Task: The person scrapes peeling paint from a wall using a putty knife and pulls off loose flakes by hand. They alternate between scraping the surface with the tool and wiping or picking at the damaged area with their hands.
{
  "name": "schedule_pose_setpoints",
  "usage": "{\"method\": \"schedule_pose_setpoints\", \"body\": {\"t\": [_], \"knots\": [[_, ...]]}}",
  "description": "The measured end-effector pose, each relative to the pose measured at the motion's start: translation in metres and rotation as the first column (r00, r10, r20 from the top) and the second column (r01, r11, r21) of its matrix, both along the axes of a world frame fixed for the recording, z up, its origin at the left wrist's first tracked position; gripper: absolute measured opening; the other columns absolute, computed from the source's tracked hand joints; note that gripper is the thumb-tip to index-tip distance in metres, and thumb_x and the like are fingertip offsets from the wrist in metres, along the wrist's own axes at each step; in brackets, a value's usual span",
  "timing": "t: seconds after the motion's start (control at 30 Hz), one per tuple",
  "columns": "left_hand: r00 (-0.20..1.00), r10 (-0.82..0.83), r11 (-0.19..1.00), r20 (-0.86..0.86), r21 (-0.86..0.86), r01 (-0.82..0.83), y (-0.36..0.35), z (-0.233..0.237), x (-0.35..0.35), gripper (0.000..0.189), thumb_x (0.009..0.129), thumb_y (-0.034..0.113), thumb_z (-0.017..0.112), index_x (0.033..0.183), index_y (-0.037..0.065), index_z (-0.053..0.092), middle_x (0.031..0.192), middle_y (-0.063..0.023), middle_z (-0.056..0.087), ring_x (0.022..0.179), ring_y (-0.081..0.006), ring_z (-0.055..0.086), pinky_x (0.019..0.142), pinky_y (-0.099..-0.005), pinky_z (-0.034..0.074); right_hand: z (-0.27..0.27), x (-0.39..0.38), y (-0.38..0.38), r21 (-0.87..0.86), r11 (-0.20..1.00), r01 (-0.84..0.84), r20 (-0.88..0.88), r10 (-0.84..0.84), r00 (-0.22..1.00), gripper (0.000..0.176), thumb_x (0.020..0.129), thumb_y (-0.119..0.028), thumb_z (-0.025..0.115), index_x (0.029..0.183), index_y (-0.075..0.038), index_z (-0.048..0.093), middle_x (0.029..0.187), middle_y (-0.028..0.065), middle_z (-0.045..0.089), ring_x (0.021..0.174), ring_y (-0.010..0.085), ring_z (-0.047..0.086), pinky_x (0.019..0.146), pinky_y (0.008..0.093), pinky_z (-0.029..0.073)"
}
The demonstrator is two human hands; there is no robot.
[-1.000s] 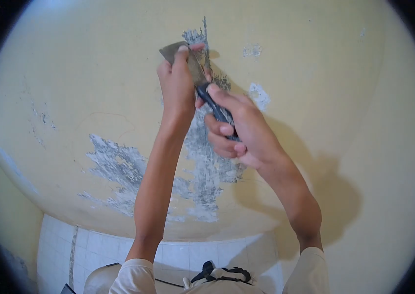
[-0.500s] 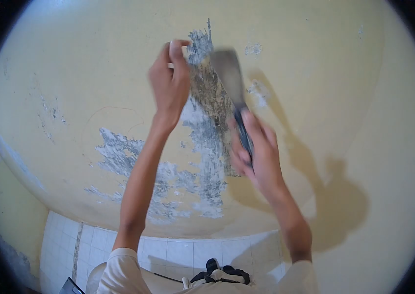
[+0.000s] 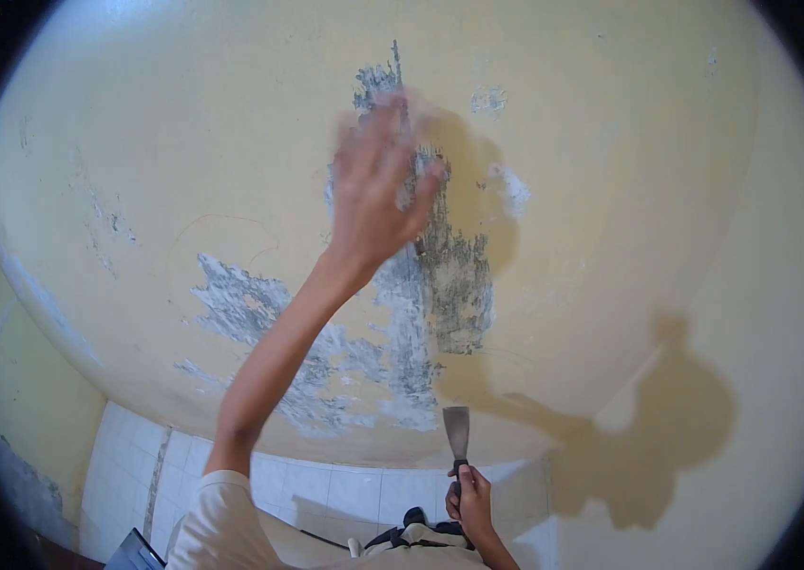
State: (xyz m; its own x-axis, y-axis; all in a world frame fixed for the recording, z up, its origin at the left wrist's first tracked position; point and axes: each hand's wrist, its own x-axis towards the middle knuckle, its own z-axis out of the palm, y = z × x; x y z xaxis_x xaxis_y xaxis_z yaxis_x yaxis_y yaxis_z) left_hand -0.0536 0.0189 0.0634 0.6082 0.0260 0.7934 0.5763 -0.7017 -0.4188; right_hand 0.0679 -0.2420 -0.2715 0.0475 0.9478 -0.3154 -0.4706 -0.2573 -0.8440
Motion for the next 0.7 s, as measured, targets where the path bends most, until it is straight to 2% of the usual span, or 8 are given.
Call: {"method": "schedule_pose_setpoints", "body": {"t": [0.07,0.23,0.4,0.47,0.53,0.6,0.67,0.7], "knots": [[0.806,0.103,0.989,0.583,0.022,-0.143,0.001,0.007,-0.006,0.065,0.098,0.038,0.051,0.148,0.001,0.032,0.157,-0.0190,0.026,0.148,-0.0331,0.016,0.119,-0.0552,0.006,0.011,0.005,0.011,0.021,0.999,-0.026,0.067,0.024,0.997,0.039,0.103,-0.040,0.045,0.096,-0.003,0.052,0.050,-0.0006,0.037,0.033,0.0098,0.033,0.032,0.0262,0.023],[0.841,0.233,0.965,0.488,-0.006,-0.263,0.023,0.005,-0.001,0.067,0.100,0.037,0.048,0.150,-0.001,0.027,0.160,-0.0185,0.019,0.149,-0.0325,0.013,0.118,-0.0555,0.005,0.032,0.020,0.040,0.162,0.986,-0.035,0.204,0.001,0.979,0.043,0.102,-0.046,0.045,0.096,-0.004,0.051,0.051,-0.0019,0.037,0.033,0.0082,0.034,0.032,0.0243,0.025],[0.945,0.236,0.969,0.227,0.015,-0.246,0.020,0.025,-0.043,0.063,0.101,0.039,0.045,0.152,0.007,0.028,0.161,-0.0060,0.023,0.149,-0.0278,0.016,0.119,-0.0528,0.003,0.024,0.016,0.061,0.129,0.991,0.027,0.148,-0.046,0.988,0.040,0.103,-0.043,0.044,0.097,-0.005,0.051,0.051,-0.0024,0.036,0.033,0.0081,0.034,0.032,0.0238,0.025],[0.943,0.292,0.950,0.162,0.069,-0.306,0.022,0.046,-0.071,0.063,0.100,0.042,0.048,0.153,0.014,0.030,0.159,-0.0011,0.027,0.148,-0.0281,0.021,0.120,-0.0529,0.006,0.023,0.010,0.067,0.099,0.995,-0.001,0.123,-0.011,0.992,0.038,0.104,-0.040,0.044,0.097,-0.004,0.053,0.052,-0.0020,0.038,0.033,0.0079,0.034,0.031,0.0243,0.025],[0.891,0.446,0.846,-0.091,0.369,-0.386,0.020,0.078,-0.103,0.064,0.097,0.045,0.052,0.152,0.017,0.033,0.156,0.0013,0.033,0.145,-0.0274,0.026,0.119,-0.0527,0.010,0.030,-0.003,0.070,0.108,0.994,-0.030,0.127,0.016,0.992,0.037,0.104,-0.040,0.044,0.097,-0.004,0.053,0.051,-0.0019,0.038,0.033,0.0077,0.033,0.031,0.0240,0.025],[0.948,0.304,0.904,-0.097,0.344,-0.255,0.033,0.102,-0.113,0.055,0.096,0.040,0.057,0.144,0.015,0.045,0.148,-0.0035,0.041,0.142,-0.0263,0.028,0.118,-0.0524,0.014,0.041,-0.015,0.071,0.146,0.979,-0.141,0.209,0.109,0.972,0.037,0.105,-0.038,0.040,0.097,-0.003,0.052,0.052,-0.0025,0.035,0.033,0.0079,0.032,0.031,0.0239,0.023],[0.952,0.305,0.947,-0.028,0.119,-0.300,0.025,0.122,-0.100,0.107,0.074,0.052,0.079,0.155,0.028,0.013,0.162,-0.0109,0.006,0.149,-0.0376,0.000,0.120,-0.0591,0.003,0.045,-0.025,0.071,0.154,0.976,-0.156,0.217,0.120,0.969,0.038,0.105,-0.038,0.040,0.097,-0.003,0.052,0.051,-0.0021,0.035,0.033,0.0078,0.032,0.031,0.0241,0.023],[0.942,0.335,0.933,0.013,0.138,-0.333,0.027,0.124,-0.091,0.111,0.070,0.055,0.081,0.154,0.029,0.013,0.162,-0.0118,0.008,0.149,-0.0366,-0.001,0.120,-0.0576,0.000,0.044,-0.028,0.069,0.175,0.974,-0.143,0.220,0.103,0.970,0.038,0.105,-0.038,0.040,0.097,-0.003,0.052,0.050,-0.0022,0.035,0.033,0.0078,0.032,0.031,0.0242,0.023]]}}
